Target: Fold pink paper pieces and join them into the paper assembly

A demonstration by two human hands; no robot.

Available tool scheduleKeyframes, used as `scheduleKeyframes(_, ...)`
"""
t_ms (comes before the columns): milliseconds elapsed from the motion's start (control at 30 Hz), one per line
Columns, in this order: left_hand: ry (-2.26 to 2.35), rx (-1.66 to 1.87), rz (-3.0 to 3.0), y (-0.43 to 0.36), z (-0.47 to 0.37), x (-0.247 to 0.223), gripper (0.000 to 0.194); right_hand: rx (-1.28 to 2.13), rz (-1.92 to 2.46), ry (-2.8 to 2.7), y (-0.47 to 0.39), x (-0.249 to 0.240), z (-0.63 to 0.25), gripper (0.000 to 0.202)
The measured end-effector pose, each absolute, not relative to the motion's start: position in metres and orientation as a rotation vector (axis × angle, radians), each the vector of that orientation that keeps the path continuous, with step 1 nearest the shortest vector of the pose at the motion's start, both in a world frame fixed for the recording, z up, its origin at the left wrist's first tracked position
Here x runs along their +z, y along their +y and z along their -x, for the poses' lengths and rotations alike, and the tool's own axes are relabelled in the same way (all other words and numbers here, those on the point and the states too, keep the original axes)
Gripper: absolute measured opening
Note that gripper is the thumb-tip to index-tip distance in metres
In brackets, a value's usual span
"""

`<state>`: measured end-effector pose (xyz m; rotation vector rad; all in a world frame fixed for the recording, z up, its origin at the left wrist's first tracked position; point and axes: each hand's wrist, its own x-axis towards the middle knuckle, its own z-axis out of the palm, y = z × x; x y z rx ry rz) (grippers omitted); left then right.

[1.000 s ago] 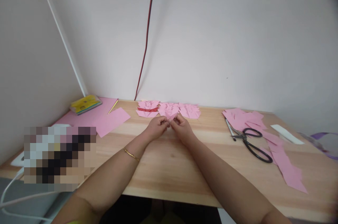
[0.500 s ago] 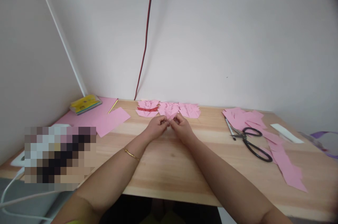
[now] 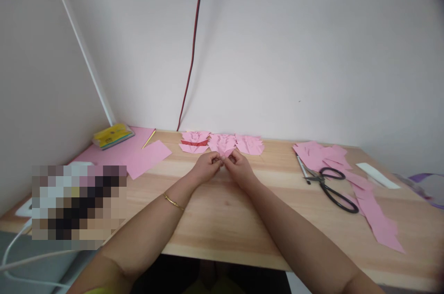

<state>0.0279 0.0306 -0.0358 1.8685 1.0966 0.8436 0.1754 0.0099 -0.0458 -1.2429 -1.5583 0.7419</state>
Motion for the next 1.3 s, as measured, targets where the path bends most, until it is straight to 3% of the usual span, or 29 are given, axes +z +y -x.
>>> scheduleKeyframes(1300,1.047,0.851,-1.852,0.0310,-0.0275,-0.0355,0.017,0.702,1.220,-1.551,0.0091,-0.0468,-0.1749,0.024)
